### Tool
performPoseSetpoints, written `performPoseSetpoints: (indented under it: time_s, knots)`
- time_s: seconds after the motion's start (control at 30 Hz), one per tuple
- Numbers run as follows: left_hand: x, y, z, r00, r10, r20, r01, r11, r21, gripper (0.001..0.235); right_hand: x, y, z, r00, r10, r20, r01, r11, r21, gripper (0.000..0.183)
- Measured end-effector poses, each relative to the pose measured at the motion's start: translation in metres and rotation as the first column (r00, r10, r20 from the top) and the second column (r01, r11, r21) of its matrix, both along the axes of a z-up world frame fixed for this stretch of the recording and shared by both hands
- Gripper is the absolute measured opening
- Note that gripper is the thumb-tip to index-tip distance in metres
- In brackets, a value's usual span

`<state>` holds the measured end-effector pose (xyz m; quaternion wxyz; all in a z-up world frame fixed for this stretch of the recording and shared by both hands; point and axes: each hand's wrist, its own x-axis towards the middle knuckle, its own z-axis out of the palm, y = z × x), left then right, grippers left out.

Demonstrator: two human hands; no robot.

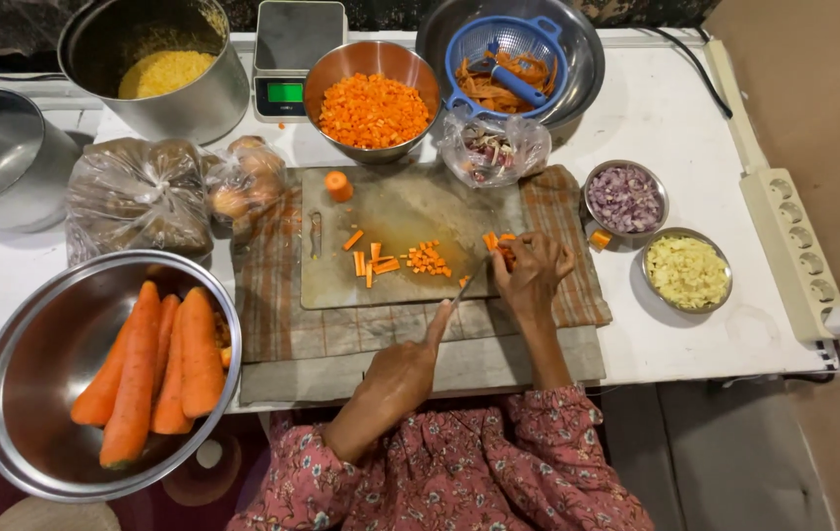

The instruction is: Cutting carrots into small pieces on a wooden cutting board using a kitchen knife

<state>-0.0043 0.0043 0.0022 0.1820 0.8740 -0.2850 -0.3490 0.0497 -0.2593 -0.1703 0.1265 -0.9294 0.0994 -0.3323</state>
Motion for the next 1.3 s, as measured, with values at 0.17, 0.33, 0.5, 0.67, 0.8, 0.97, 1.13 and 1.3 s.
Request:
performPoseSetpoints:
  time_s: [0.17,0.33,0.5,0.67,0.8,0.97,1.13,1.3]
  knots:
    - [0.012,0.007,0.005,0.997,0.073,0.015,-0.073,0.996,0.044,0.088,0.005,-0.002,-0.005,1.0,0.02,-0.017,-0.02,1.0,-0.02,0.019]
    - [0.016,0.01,-0.001,0.996,0.088,0.034,-0.089,0.995,0.053,0.09,0.0,0.005,-0.008,0.999,0.037,0.004,-0.037,0.999,0.036,0.014]
    - [0.014,0.012,0.008,0.993,0.116,0.036,-0.116,0.993,0.015,0.089,-0.017,0.023,-0.027,0.978,0.203,-0.044,-0.193,0.966,0.171,0.009]
    - [0.006,0.009,0.009,0.992,0.115,0.041,-0.116,0.993,0.018,0.089,-0.033,0.041,-0.007,0.979,0.191,-0.072,-0.174,0.964,0.2,0.016]
    - [0.002,0.007,0.008,0.994,0.089,0.066,-0.091,0.995,0.028,0.09,-0.034,0.043,-0.002,0.978,0.204,-0.035,-0.186,0.941,0.284,0.01]
    - [0.001,0.005,-0.002,0.994,0.076,0.074,-0.08,0.996,0.043,0.09,-0.032,0.039,-0.014,0.98,0.193,-0.039,-0.177,0.951,0.255,0.007]
    - [0.001,0.005,-0.006,0.991,0.074,0.114,-0.079,0.996,0.037,0.09,-0.03,0.037,-0.009,0.989,0.146,-0.014,-0.142,0.974,0.179,0.006]
    - [-0.002,0.002,-0.009,0.992,0.052,0.118,-0.057,0.997,0.046,0.089,-0.035,0.043,0.007,0.984,0.175,0.014,-0.175,0.977,0.117,0.009]
